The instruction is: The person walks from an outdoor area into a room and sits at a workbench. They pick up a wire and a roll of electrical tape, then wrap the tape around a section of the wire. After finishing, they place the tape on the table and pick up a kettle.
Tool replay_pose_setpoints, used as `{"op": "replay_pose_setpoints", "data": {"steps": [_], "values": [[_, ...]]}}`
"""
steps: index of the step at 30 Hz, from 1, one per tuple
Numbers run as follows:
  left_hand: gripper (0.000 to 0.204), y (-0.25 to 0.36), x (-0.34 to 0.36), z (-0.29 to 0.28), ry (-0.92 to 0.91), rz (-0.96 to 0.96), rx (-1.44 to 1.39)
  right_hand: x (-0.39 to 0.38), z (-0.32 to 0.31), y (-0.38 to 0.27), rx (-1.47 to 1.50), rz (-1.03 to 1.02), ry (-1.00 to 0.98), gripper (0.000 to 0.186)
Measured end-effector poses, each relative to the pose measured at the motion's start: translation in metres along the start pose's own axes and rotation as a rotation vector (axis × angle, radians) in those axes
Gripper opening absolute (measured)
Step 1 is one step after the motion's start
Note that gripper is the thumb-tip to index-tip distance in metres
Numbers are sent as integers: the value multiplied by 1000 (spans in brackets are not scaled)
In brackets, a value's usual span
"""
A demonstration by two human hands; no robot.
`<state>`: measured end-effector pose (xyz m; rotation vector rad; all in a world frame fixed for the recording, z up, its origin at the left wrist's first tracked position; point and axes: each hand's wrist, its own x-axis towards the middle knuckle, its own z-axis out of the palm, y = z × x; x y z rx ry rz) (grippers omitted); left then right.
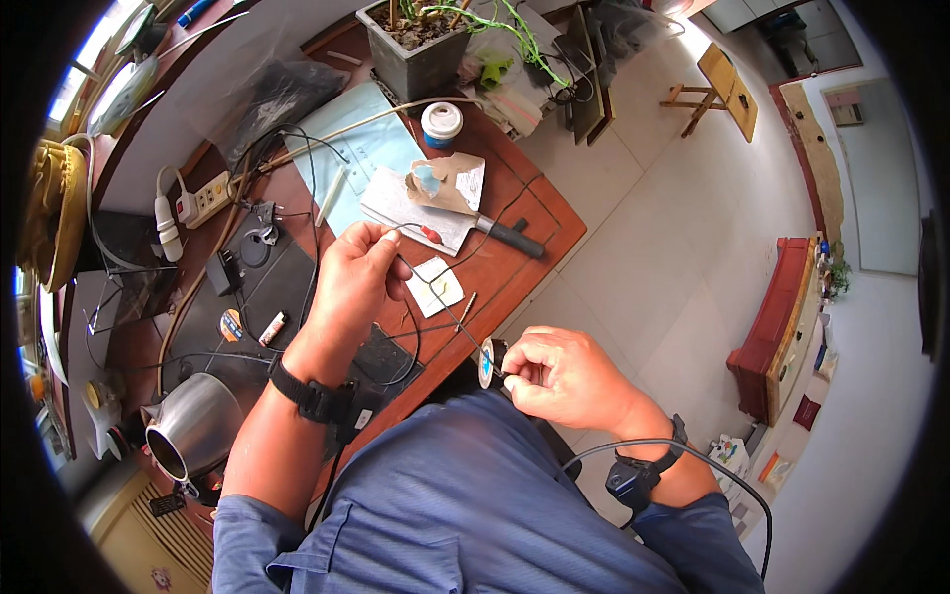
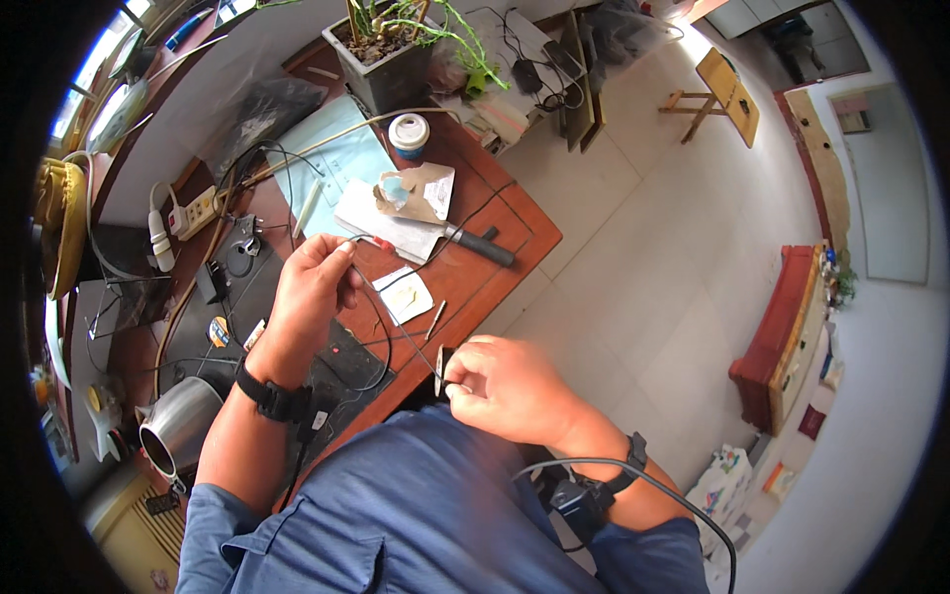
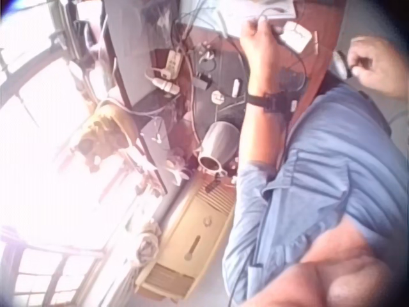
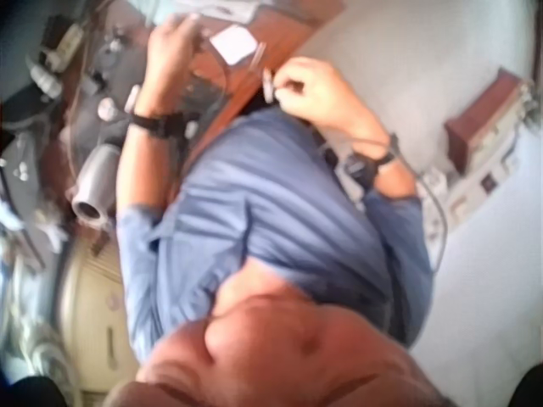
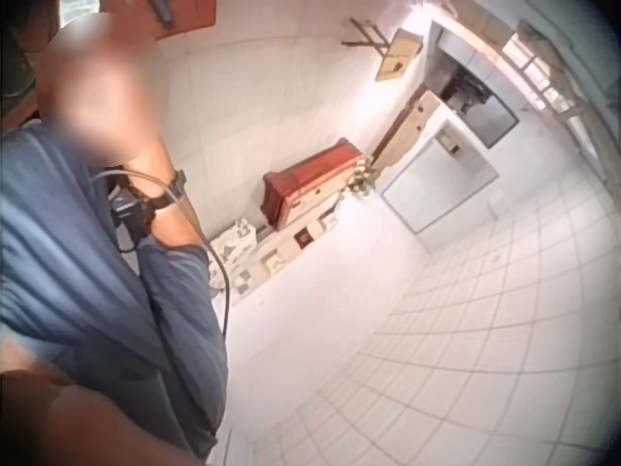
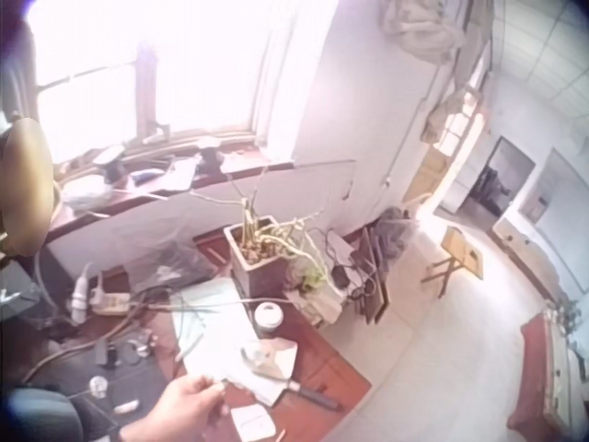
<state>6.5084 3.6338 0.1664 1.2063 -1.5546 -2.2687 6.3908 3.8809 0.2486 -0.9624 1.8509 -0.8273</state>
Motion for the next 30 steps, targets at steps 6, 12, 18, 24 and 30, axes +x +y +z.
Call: {"op": "replay_pose_setpoints", "data": {"steps": [6,12,18,24,30], "values": [[19,-9,-4,-6,-72,-127,-39,1,-4,-6,195,104,-56,4],[37,-36,-40,-13,-336,-256,152,1,2,-1,611,257,-89,13],[84,-31,-67,-5,-695,-26,65,-2,2,-2,738,370,-109,15],[87,-18,-73,7,-666,163,142,-3,8,-3,863,298,-74,18],[72,-14,-83,4,-591,182,217,2,9,-6,844,269,-41,19]]}}
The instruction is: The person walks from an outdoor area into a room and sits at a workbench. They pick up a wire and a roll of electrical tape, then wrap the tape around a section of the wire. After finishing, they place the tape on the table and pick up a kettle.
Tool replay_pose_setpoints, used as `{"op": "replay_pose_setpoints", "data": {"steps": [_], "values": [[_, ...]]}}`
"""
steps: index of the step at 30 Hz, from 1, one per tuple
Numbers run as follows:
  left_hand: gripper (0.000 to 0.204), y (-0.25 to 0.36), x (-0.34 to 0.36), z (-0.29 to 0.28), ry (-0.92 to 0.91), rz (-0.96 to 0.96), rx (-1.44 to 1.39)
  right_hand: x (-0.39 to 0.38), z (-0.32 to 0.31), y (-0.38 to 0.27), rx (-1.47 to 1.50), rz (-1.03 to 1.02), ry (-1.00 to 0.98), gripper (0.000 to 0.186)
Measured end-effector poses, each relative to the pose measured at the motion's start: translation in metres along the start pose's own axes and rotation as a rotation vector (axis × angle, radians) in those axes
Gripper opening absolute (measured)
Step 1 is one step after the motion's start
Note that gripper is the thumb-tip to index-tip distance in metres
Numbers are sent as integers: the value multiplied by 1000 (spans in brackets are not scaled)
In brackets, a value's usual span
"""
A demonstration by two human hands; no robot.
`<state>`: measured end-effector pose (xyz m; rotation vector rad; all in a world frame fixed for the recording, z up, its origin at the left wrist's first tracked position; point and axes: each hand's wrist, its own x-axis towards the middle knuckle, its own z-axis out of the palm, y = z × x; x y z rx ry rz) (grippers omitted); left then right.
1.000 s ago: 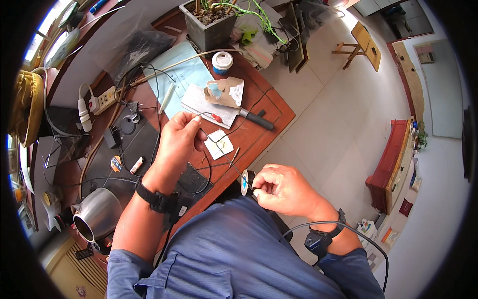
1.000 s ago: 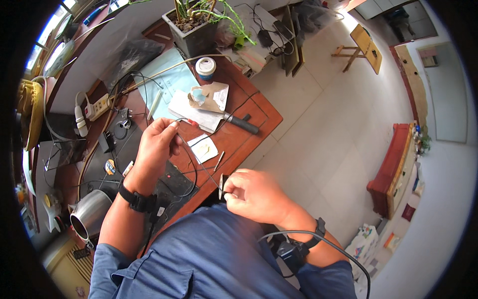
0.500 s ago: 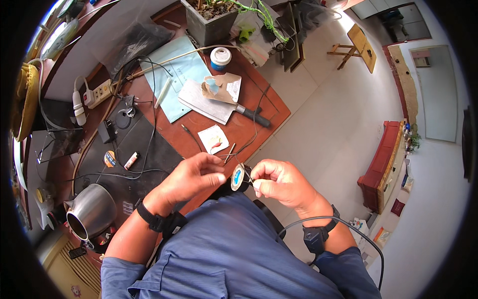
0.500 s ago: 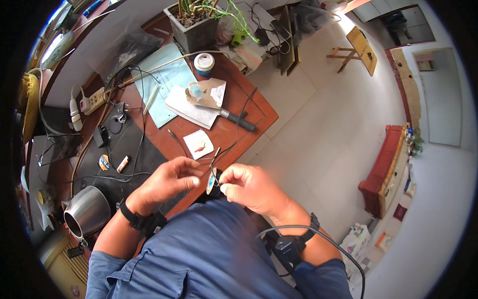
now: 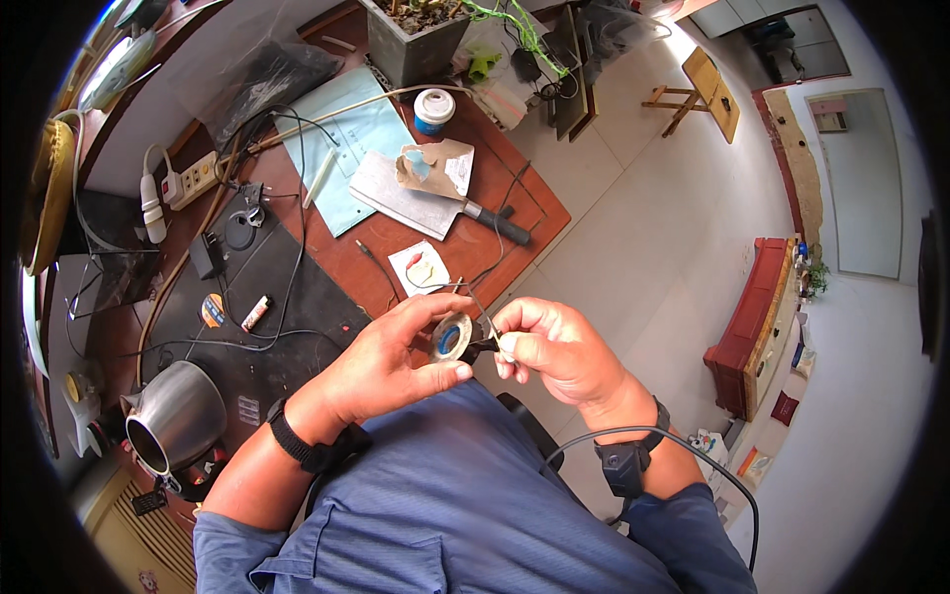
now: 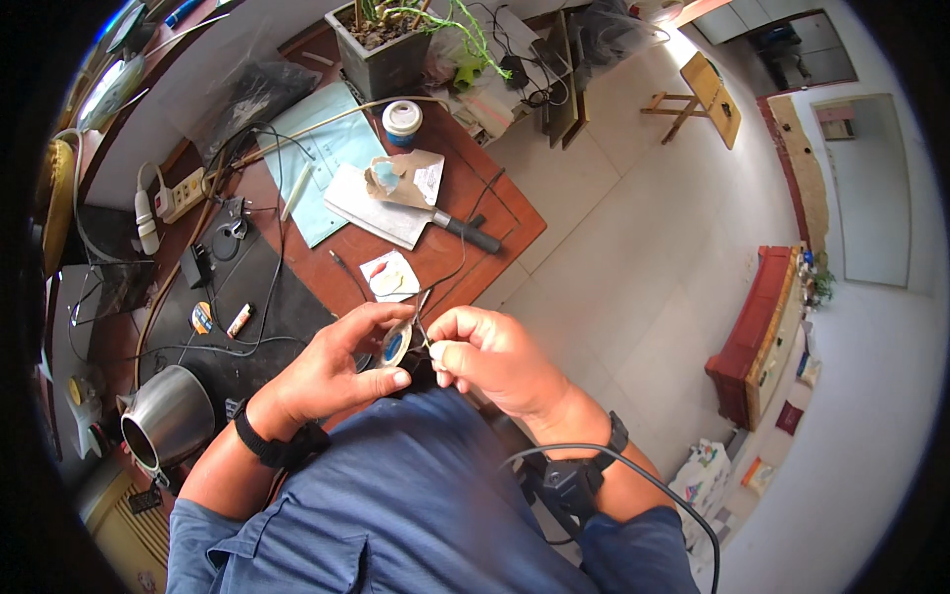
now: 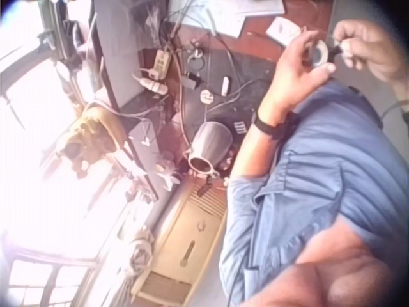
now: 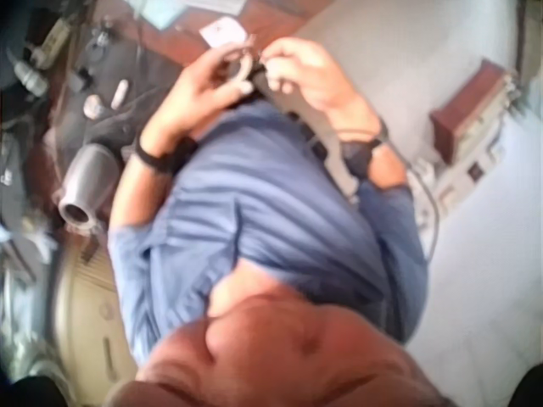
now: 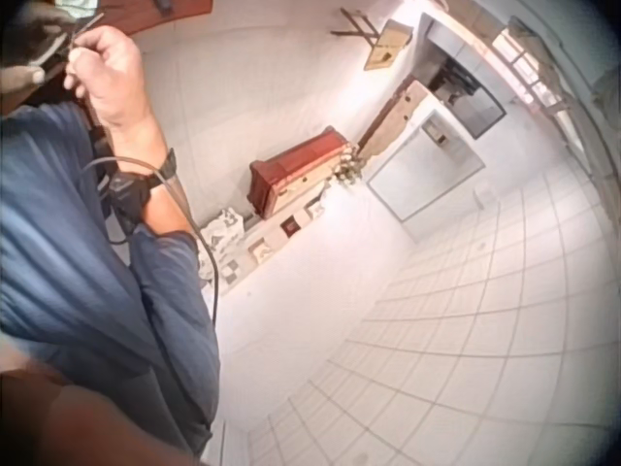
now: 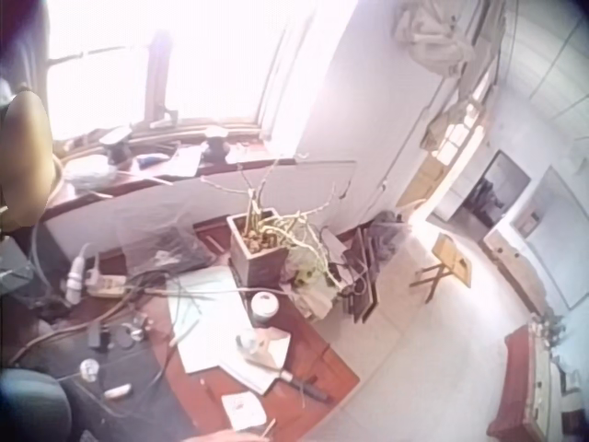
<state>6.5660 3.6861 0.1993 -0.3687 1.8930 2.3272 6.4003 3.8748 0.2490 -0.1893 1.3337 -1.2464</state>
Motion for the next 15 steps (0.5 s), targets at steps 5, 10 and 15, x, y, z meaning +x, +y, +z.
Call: {"op": "replay_pose_setpoints", "data": {"steps": [5,10,15], "values": [[56,6,-12,-6,37,-78,105,6,5,-1,-47,7,59,20],[49,14,-24,-7,95,-103,137,12,12,0,-155,23,27,21],[48,22,-28,-9,89,-106,107,16,15,1,-206,17,-43,18]]}}
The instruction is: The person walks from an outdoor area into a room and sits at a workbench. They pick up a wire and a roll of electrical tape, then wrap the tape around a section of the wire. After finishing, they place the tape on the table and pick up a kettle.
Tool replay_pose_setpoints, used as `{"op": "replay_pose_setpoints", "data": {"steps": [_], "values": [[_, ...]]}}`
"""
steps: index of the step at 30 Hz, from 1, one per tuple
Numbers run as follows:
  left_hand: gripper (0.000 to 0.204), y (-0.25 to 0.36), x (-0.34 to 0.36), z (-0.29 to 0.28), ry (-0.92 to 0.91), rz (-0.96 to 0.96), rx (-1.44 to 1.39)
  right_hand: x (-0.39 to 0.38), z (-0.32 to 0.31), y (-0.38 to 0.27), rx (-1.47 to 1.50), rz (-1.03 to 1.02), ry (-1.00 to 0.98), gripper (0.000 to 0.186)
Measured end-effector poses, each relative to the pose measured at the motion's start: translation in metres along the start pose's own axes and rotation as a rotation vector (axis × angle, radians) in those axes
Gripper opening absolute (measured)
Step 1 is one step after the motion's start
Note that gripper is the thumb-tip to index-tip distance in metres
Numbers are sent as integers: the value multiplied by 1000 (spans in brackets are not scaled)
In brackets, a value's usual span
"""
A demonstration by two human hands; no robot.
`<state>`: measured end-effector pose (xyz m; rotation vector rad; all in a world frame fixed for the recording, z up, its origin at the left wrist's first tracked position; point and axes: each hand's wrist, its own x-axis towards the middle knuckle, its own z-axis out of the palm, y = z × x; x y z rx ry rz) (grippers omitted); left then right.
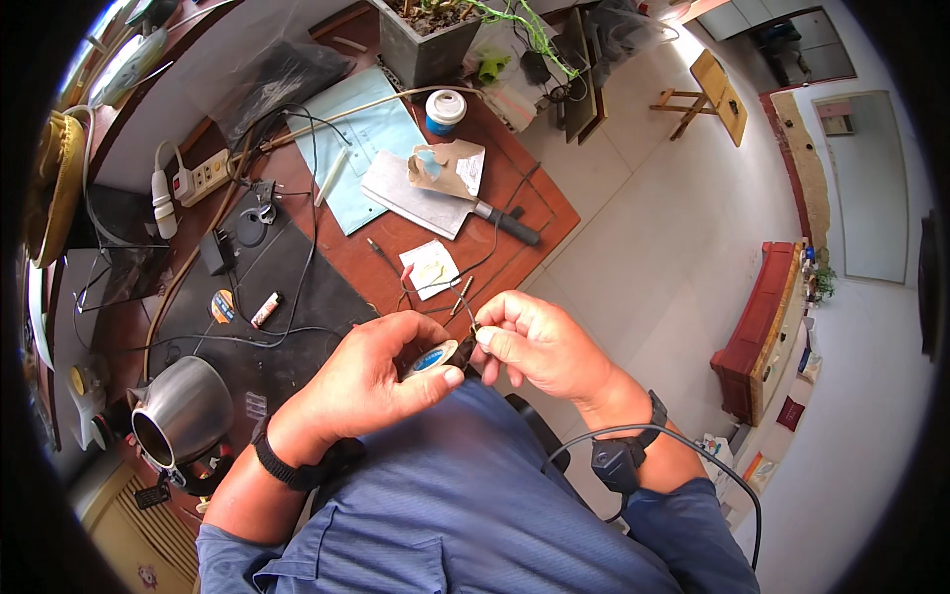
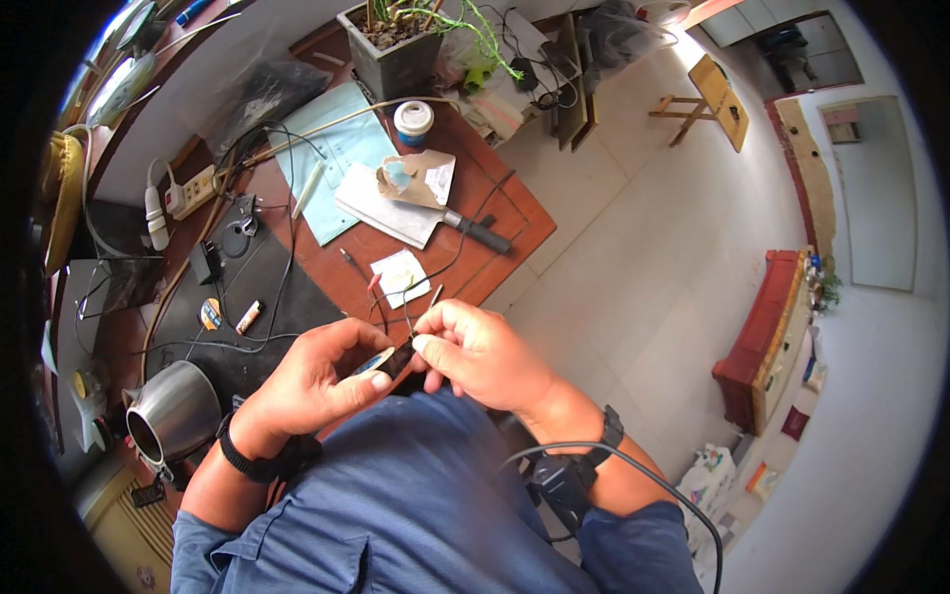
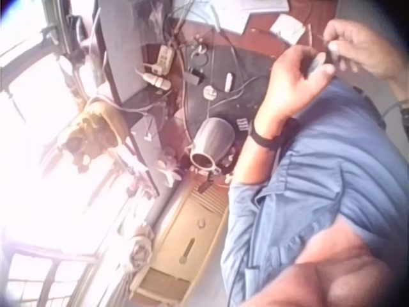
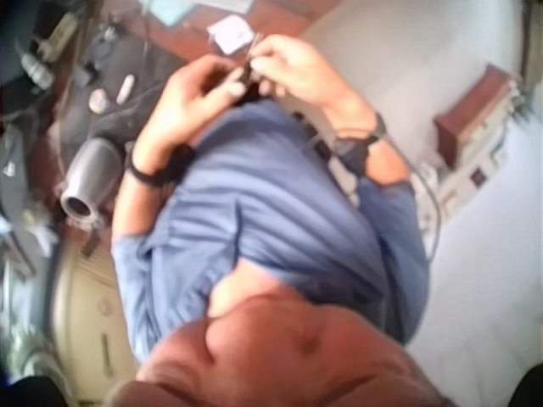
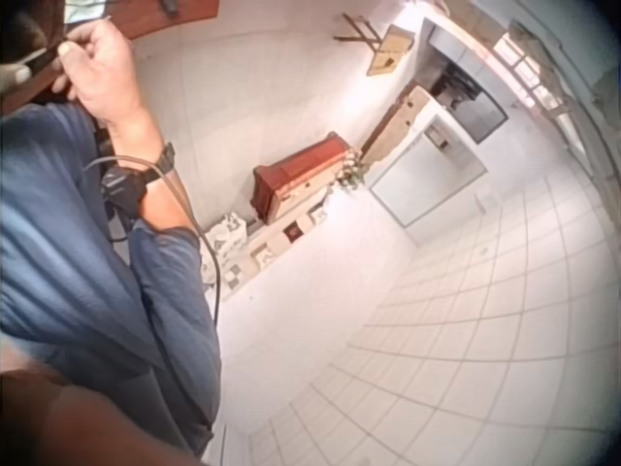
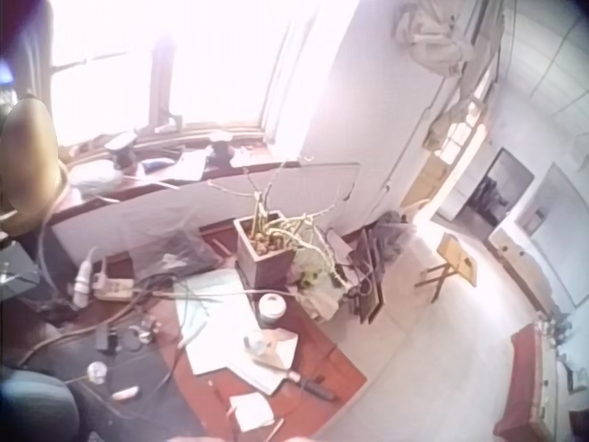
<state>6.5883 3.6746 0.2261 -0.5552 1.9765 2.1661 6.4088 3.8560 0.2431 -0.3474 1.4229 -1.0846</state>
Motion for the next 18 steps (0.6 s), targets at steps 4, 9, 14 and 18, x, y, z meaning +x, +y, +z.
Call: {"op": "replay_pose_setpoints", "data": {"steps": [4,9,14,18], "values": [[43,10,-4,5,29,-15,-161,3,5,6,67,-92,8,16],[38,15,-5,4,49,-84,-390,3,13,14,115,-150,43,17],[41,32,-6,-2,86,-187,-330,1,14,14,103,-200,68,15],[49,44,-5,-3,91,-247,-314,0,17,14,14,-253,101,14]]}}
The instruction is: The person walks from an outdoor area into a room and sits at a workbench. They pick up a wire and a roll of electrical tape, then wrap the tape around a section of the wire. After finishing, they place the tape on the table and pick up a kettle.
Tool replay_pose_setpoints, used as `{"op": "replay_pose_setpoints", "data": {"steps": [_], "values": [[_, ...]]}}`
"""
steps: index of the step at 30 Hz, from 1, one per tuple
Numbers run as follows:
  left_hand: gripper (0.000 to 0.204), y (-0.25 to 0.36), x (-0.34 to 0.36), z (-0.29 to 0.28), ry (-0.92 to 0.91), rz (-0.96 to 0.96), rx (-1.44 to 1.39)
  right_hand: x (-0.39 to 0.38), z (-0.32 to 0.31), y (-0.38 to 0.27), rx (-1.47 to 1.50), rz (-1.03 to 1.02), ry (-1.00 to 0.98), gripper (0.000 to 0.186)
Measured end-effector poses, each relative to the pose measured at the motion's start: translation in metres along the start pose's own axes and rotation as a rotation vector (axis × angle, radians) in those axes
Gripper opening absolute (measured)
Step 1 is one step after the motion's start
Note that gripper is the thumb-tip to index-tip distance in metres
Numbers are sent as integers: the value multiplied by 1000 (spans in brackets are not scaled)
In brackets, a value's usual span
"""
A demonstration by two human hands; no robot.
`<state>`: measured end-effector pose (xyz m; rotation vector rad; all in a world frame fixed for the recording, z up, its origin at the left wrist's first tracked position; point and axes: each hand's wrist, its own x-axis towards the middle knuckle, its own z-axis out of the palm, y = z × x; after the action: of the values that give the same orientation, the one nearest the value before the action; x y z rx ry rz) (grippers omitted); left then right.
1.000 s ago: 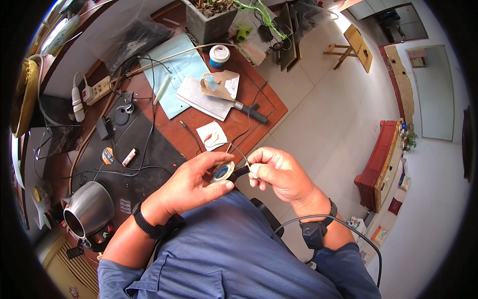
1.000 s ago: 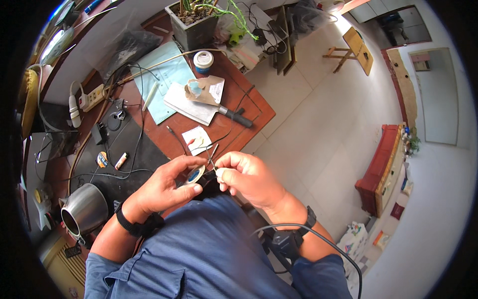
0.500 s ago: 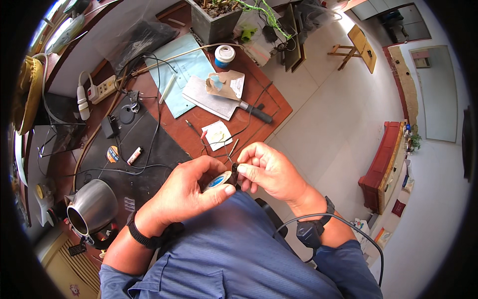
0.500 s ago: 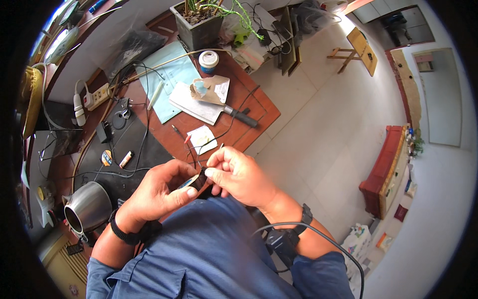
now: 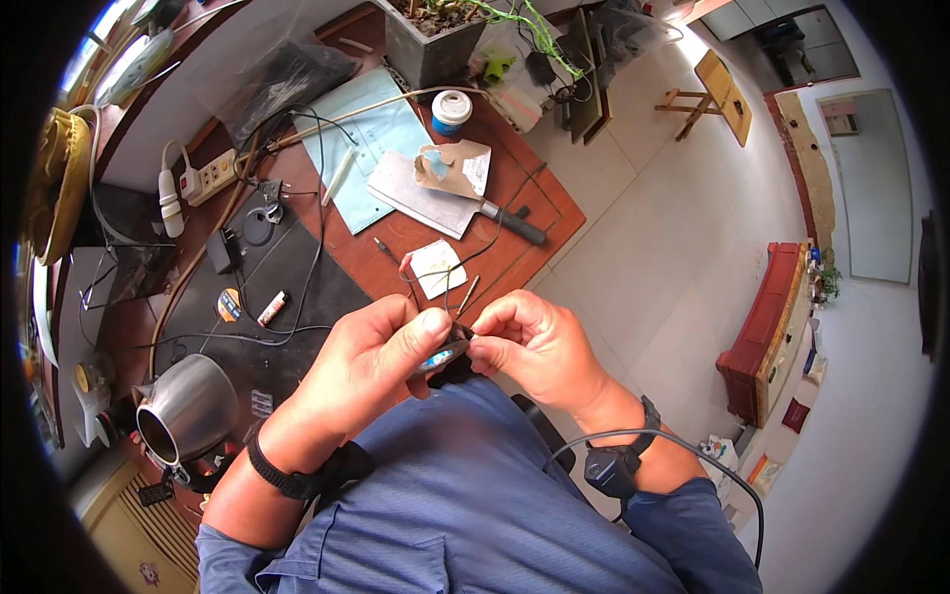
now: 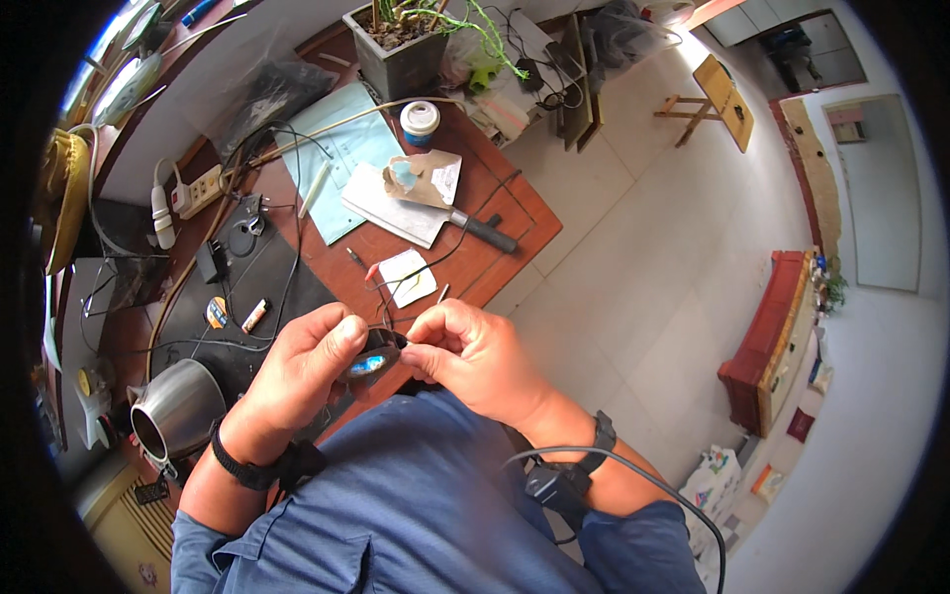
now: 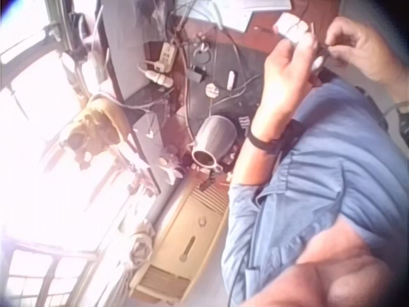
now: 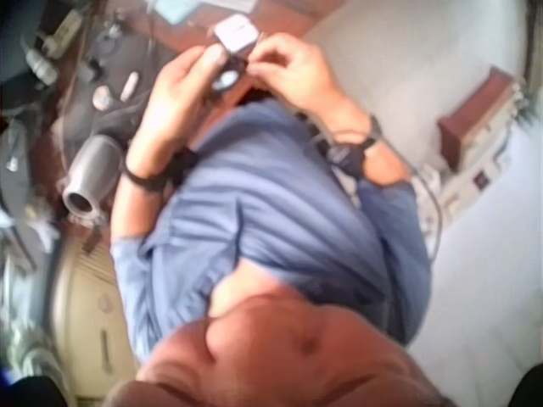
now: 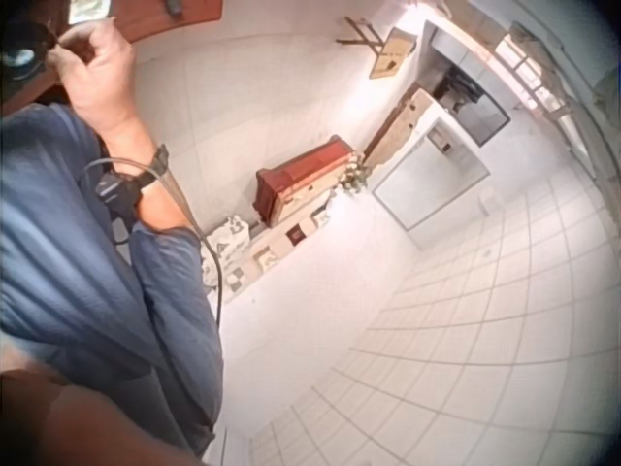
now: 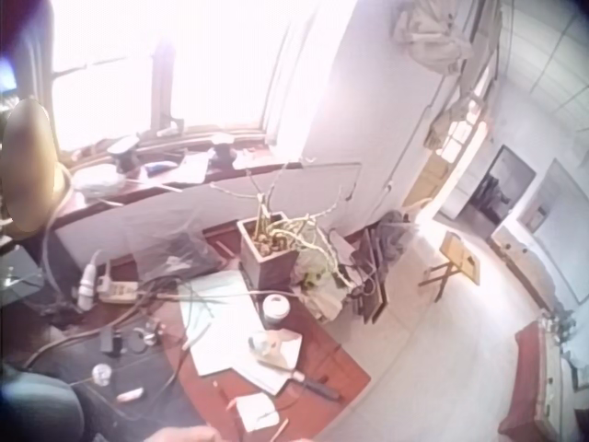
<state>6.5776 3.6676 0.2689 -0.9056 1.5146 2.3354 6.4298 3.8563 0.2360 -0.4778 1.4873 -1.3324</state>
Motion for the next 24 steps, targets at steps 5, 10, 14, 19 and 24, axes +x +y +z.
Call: {"op": "replay_pose_setpoints", "data": {"steps": [5,10,14,19,24], "values": [[52,2,-1,-1,-28,-8,-89,-1,2,-5,-252,-138,3,16],[53,6,-8,-2,-16,-14,-49,0,3,-21,-465,-248,-2,18],[48,7,-15,-5,-66,33,-41,0,2,-17,-394,-208,9,19],[30,4,-15,-4,-81,174,-67,-1,6,-22,-245,-62,-8,17],[24,2,-9,-1,-40,260,116,-2,5,-26,-12,101,-52,14]]}}
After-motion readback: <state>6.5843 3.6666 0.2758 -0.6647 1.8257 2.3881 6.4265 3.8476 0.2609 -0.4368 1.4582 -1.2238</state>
